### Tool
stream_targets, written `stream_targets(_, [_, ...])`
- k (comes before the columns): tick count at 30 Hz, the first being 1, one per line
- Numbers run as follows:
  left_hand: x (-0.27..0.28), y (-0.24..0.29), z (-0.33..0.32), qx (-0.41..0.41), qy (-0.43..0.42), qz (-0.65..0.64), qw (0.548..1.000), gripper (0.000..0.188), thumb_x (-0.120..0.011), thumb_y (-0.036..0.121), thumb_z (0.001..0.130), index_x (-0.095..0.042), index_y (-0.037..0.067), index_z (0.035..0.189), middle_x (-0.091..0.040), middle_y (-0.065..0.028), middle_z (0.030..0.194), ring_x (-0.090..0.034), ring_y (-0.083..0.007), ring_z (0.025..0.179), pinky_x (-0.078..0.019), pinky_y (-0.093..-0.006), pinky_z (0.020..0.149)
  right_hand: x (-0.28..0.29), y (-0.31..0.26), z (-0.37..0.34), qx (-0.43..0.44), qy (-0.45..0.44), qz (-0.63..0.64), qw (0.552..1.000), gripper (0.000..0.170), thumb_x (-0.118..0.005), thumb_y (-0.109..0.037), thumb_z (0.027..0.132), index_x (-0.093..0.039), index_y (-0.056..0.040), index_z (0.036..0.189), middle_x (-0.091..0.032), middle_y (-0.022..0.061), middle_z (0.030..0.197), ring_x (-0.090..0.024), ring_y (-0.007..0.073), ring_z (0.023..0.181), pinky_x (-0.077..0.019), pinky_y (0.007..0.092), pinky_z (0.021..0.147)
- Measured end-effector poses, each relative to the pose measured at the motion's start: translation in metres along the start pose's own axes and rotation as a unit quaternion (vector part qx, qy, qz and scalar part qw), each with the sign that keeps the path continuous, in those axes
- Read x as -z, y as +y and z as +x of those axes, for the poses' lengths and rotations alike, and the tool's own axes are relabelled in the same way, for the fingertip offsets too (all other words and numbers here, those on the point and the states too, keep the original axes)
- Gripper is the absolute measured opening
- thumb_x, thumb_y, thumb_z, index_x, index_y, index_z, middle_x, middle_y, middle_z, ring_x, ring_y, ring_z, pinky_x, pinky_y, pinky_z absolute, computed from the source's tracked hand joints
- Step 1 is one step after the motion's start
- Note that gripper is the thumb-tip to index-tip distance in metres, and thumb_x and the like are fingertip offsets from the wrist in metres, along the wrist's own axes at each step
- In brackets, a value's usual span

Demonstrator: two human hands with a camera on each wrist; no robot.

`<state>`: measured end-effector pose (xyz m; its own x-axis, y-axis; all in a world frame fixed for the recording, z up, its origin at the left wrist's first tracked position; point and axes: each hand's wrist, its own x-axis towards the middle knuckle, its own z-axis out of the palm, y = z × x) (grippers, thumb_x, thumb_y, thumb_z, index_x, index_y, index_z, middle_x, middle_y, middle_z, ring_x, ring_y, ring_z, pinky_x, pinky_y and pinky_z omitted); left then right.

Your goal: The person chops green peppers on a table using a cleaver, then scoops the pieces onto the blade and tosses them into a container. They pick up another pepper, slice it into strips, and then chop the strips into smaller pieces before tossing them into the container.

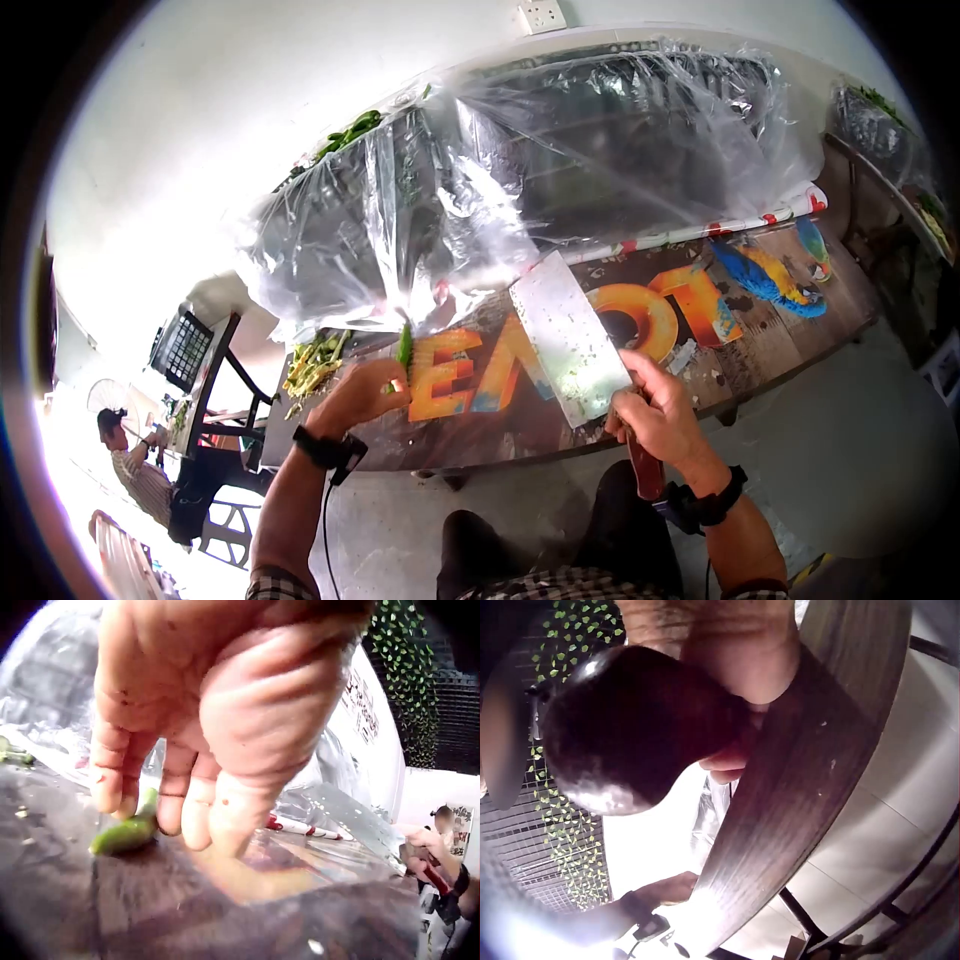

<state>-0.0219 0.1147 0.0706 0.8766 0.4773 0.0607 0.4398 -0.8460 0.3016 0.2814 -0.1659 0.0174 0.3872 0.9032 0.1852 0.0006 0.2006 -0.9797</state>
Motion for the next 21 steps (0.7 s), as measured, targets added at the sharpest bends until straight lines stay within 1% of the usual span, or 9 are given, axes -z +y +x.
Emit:
stream_targets(3, [0.000,0.012,-0.041,0.066,0.028,0.013,0.997,0.015,-0.066,0.019,0.077,-0.066,0.005,0.080,-0.066,-0.0160,0.086,-0.063,-0.0362,0.087,-0.0492,-0.0452,0.076,0.002,0.002,0.001,-0.005,-0.005,-0.012,1.000,0.047,-0.048,-0.004,0.092,-0.045,0.0039,0.139,-0.064,0.0082,0.087,-0.062,0.0117,0.064,-0.0508,0.0263,0.054])
stream_targets(6, [-0.006,0.008,-0.060,0.091,0.064,0.025,0.994,0.015,-0.066,0.020,0.079,-0.065,0.005,0.079,-0.066,-0.0164,0.086,-0.063,-0.0376,0.086,-0.0487,-0.0466,0.074,0.001,0.000,0.001,-0.009,0.001,-0.003,1.000,0.045,-0.050,-0.004,0.092,-0.046,0.0034,0.137,-0.063,0.0079,0.083,-0.061,0.0114,0.063,-0.0505,0.0267,0.054])
stream_targets(9, [-0.016,0.000,-0.058,0.115,0.129,0.084,0.981,0.018,-0.068,0.016,0.078,-0.063,0.004,0.089,-0.064,-0.0169,0.080,-0.063,-0.0337,0.075,-0.0478,-0.0443,0.067,0.002,0.003,0.002,-0.002,0.001,-0.012,1.000,0.046,-0.050,-0.005,0.092,-0.046,0.0037,0.136,-0.063,0.0084,0.081,-0.061,0.0118,0.062,-0.0506,0.0273,0.053])
stream_targets(12, [-0.025,-0.006,-0.049,0.174,0.140,0.014,0.975,0.023,-0.068,0.015,0.080,-0.059,0.004,0.098,-0.064,-0.0192,0.083,-0.063,-0.0358,0.073,-0.0465,-0.0453,0.064,0.002,0.002,0.002,-0.011,-0.001,-0.011,1.000,0.046,-0.050,-0.005,0.092,-0.046,0.0043,0.137,-0.062,0.0086,0.081,-0.061,0.0122,0.062,-0.0506,0.0273,0.053])
stream_targets(15, [-0.024,0.001,-0.051,0.177,0.095,0.008,0.980,0.032,-0.065,0.017,0.084,-0.056,0.007,0.113,-0.066,-0.0206,0.094,-0.062,-0.0436,0.086,-0.0477,-0.0517,0.072,0.001,-0.001,0.002,-0.019,0.006,-0.008,1.000,0.047,-0.050,-0.005,0.092,-0.046,0.0045,0.137,-0.062,0.0087,0.081,-0.061,0.0125,0.061,-0.0507,0.0273,0.053])
stream_targets(18, [-0.033,0.038,-0.063,0.066,0.173,-0.012,0.983,0.034,-0.060,0.009,0.085,-0.057,0.008,0.118,-0.065,-0.0207,0.099,-0.062,-0.0439,0.088,-0.0492,-0.0506,0.075,0.005,0.000,0.003,-0.014,-0.019,-0.027,0.999,0.047,-0.050,-0.005,0.092,-0.045,0.0043,0.138,-0.062,0.0089,0.080,-0.061,0.0122,0.061,-0.0505,0.0271,0.053])
stream_targets(19, [-0.032,0.050,-0.067,0.049,0.165,-0.019,0.985,0.039,-0.057,0.004,0.084,-0.059,0.008,0.123,-0.066,-0.0198,0.102,-0.063,-0.0428,0.091,-0.0510,-0.0484,0.078,0.005,0.000,0.004,-0.014,-0.018,-0.027,0.999,0.047,-0.050,-0.005,0.092,-0.045,0.0042,0.138,-0.062,0.0088,0.080,-0.061,0.0119,0.061,-0.0502,0.0268,0.053])
stream_targets(21, [-0.035,0.069,-0.073,0.052,0.160,-0.049,0.985,0.039,-0.058,0.002,0.083,-0.061,0.007,0.121,-0.066,-0.0186,0.103,-0.063,-0.0410,0.092,-0.0516,-0.0466,0.079,0.004,0.000,0.003,-0.019,-0.017,-0.027,0.999,0.047,-0.050,-0.006,0.093,-0.046,0.0038,0.138,-0.062,0.0086,0.079,-0.060,0.0114,0.061,-0.0496,0.0261,0.053])
